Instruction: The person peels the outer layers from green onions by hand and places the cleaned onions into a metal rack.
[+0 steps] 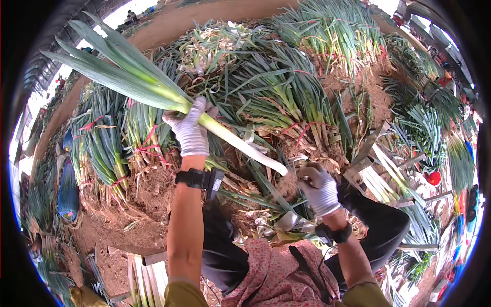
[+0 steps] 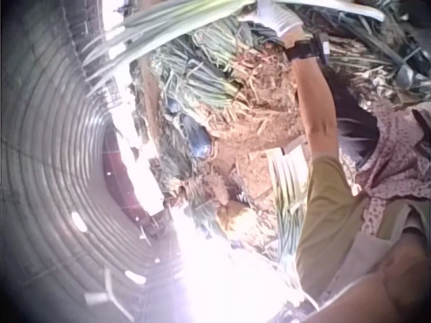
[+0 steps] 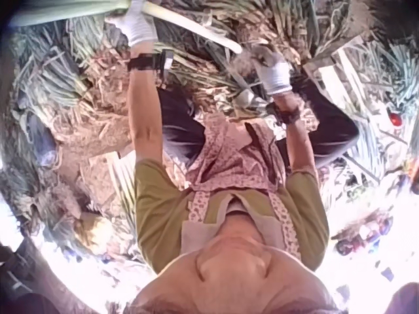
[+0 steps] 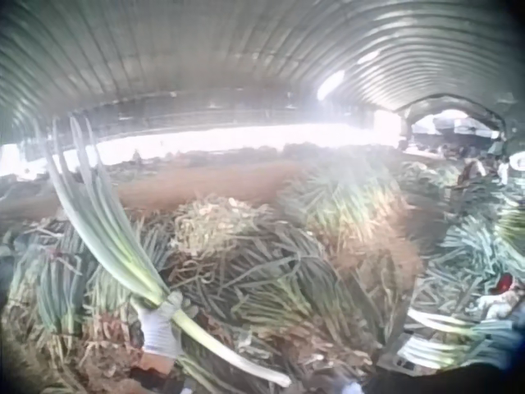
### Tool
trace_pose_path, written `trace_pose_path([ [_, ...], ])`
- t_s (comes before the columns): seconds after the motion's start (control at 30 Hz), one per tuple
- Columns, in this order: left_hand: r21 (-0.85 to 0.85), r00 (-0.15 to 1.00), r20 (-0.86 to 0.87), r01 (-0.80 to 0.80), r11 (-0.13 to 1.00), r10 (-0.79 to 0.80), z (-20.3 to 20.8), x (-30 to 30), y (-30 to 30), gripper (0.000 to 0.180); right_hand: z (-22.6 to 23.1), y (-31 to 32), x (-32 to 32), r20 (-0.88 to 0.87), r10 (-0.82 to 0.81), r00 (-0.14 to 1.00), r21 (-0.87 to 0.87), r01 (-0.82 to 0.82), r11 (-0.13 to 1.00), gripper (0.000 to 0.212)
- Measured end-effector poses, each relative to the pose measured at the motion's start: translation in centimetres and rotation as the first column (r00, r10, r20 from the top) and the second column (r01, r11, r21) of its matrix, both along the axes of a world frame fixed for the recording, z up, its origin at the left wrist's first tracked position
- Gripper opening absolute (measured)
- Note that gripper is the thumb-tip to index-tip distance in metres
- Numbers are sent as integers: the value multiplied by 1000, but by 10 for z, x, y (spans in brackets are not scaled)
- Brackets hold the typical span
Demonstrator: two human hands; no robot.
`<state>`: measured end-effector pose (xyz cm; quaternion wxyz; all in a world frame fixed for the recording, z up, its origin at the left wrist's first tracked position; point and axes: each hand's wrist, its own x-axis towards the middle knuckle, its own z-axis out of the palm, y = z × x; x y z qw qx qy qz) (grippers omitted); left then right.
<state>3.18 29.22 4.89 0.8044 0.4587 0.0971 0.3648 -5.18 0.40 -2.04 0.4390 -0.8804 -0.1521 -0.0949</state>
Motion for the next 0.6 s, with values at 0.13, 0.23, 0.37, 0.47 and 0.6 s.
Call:
trace_pose_path([
  [0.13,-227,937,29,345,911,-348,-14,2,-19,44,13,40,-3,68,-4,998,86,-2,996,24],
  [0.23,-229,946,43,322,918,-321,-26,11,-42,50,13,50,-4,97,-39,995,125,26,992,29],
  [0.37,-201,964,-5,261,944,-267,-35,19,-46,61,0,40,-6,150,-266,952,45,262,964,27],
  [0.47,-124,967,17,255,959,-255,-32,19,-47,65,-11,24,-9,141,-289,947,-2,292,956,21],
  [0.6,-102,974,2,224,969,-225,-27,16,-55,71,-24,26,-1,116,-288,951,-144,303,942,36],
])
